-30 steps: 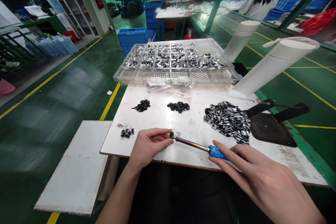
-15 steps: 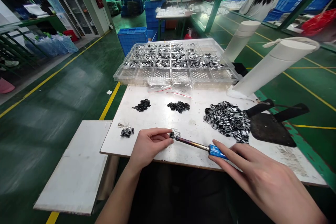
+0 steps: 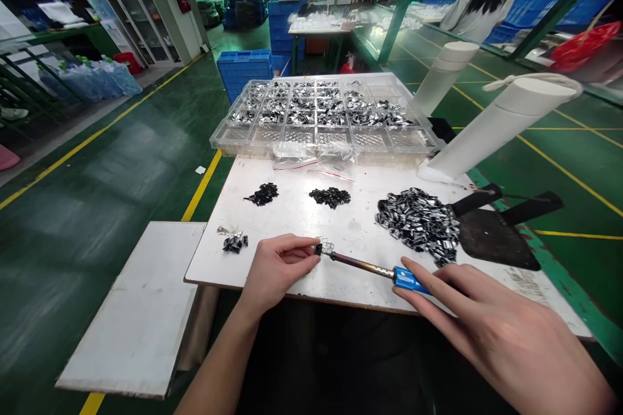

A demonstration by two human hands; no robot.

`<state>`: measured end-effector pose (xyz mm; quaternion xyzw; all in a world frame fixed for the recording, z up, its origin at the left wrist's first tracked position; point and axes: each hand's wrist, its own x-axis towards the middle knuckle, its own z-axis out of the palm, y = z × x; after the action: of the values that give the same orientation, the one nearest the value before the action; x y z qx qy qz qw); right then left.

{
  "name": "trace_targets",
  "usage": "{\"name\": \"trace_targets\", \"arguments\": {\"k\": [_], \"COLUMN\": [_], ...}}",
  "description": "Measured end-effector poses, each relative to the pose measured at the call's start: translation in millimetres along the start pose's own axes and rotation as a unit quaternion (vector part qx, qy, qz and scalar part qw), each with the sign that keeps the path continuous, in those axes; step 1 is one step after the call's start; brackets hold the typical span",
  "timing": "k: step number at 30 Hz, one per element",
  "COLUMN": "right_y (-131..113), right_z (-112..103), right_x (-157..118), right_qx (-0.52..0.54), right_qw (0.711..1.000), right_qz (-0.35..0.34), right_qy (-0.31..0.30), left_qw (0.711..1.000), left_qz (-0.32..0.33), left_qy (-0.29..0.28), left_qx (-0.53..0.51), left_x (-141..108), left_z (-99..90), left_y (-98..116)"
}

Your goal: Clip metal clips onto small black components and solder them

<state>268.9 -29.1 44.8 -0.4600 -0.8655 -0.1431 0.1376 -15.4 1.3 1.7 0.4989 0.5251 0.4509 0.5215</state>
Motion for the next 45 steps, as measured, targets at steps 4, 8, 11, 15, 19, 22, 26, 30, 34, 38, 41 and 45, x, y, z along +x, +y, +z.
{"name": "trace_targets", "arguments": {"k": [4,8,11,15,19,22,26,30,34,38,41,45], "right_y": [-4.1,-4.0,-3.6,-4.5,-4.9,-4.1,-2.5,-1.7,-0.8,-0.9,-1.8,-2.9], "right_z": [-0.3,-0.1,0.4,0.8,0.6,0.0,-1.3,-1.6,-0.7,0.0,0.3,0.6], "right_x": [2.3,1.2,1.6,4.1,4.7,3.6,0.6,-0.6,0.3,0.2,0.0,0.4], "right_qx": [-0.001,-0.002,-0.004,-0.002,0.016,0.012,-0.004,-0.006,0.003,-0.003,0.0,0.0], "right_qw": [1.0,1.0,1.0,1.0,1.0,1.0,1.0,0.999,1.0,1.0,1.0,1.0], "right_qz": [-0.005,-0.003,-0.004,0.0,0.009,0.005,0.017,0.034,0.005,0.002,0.004,0.009], "right_qy": [0.007,0.003,-0.001,-0.002,-0.011,-0.011,0.01,0.013,-0.003,-0.005,-0.017,-0.018], "left_qw": [1.0,1.0,1.0,0.999,0.999,0.999,0.999,0.999,0.999,0.999,0.999,0.999], "left_qz": [0.015,0.023,0.025,0.031,0.036,0.037,0.031,0.023,0.022,0.021,0.022,0.022], "left_qy": [-0.002,-0.001,-0.001,-0.003,-0.005,-0.004,0.0,0.002,0.005,0.003,0.003,0.004], "left_qx": [0.009,0.016,0.019,0.021,0.024,0.025,0.025,0.026,0.025,0.026,0.028,0.029], "left_x": [-0.6,-0.8,-0.2,0.0,-0.7,-0.7,-0.6,-1.2,-0.8,-0.2,-0.6,-1.6], "left_z": [0.5,1.0,1.5,1.7,1.3,0.8,0.5,0.6,0.5,0.6,1.2,1.7], "left_y": [0.0,0.8,1.5,0.9,-0.5,-1.0,-0.7,0.7,2.0,2.0,1.9,2.3]}}
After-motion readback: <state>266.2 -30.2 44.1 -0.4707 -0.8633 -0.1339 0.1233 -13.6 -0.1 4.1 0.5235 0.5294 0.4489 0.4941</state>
